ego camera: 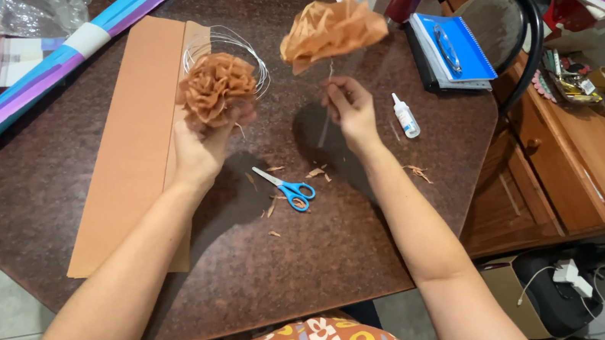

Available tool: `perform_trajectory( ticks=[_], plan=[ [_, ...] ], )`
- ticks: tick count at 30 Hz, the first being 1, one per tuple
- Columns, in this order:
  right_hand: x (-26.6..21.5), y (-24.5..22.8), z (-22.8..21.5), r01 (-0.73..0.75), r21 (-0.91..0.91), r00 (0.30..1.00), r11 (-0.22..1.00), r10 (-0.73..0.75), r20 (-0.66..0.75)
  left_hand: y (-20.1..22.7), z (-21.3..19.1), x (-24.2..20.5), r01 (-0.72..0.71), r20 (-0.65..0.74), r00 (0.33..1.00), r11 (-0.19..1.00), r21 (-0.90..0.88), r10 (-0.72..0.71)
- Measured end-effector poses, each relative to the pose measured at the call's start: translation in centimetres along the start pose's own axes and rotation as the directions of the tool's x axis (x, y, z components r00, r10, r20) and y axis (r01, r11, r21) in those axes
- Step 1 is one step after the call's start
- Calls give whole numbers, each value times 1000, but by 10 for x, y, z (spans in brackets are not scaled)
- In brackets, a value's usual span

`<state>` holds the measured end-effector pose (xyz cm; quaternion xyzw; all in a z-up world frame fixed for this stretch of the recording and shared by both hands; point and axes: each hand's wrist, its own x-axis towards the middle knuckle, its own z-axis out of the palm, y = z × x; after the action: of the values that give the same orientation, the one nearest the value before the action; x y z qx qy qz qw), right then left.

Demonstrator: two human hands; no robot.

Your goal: Making paper flowers by fluffing petals and trimming with scissors

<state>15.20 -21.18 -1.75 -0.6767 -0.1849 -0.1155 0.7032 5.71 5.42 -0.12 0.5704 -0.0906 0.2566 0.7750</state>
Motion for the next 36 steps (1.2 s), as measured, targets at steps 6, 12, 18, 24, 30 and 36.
perform_trajectory(
  ticks=[6,12,18,24,30,36],
  plan=[
    [33,79,-83,-83,-546,986,834,-9,-165,-12,10,-6,164,28,987,968,-191,-161],
    [41,73,-124,-106,-872,991,478,-18,-131,-12,9,-11,185,55,982,972,-146,-179],
    [70,7,-194,92,-813,913,575,-374,-162,-17,8,-12,190,51,981,973,-128,-185],
    [80,9,-250,88,-890,974,447,-226,-17,-48,3,-9,-33,47,998,995,96,29],
    [79,70,-273,-46,-927,955,373,-255,-150,-27,7,-22,8,112,993,990,143,-24],
    [56,48,-249,-392,-919,920,-45,-21,-391,9,28,-35,159,100,981,986,52,-164]
  ],
)
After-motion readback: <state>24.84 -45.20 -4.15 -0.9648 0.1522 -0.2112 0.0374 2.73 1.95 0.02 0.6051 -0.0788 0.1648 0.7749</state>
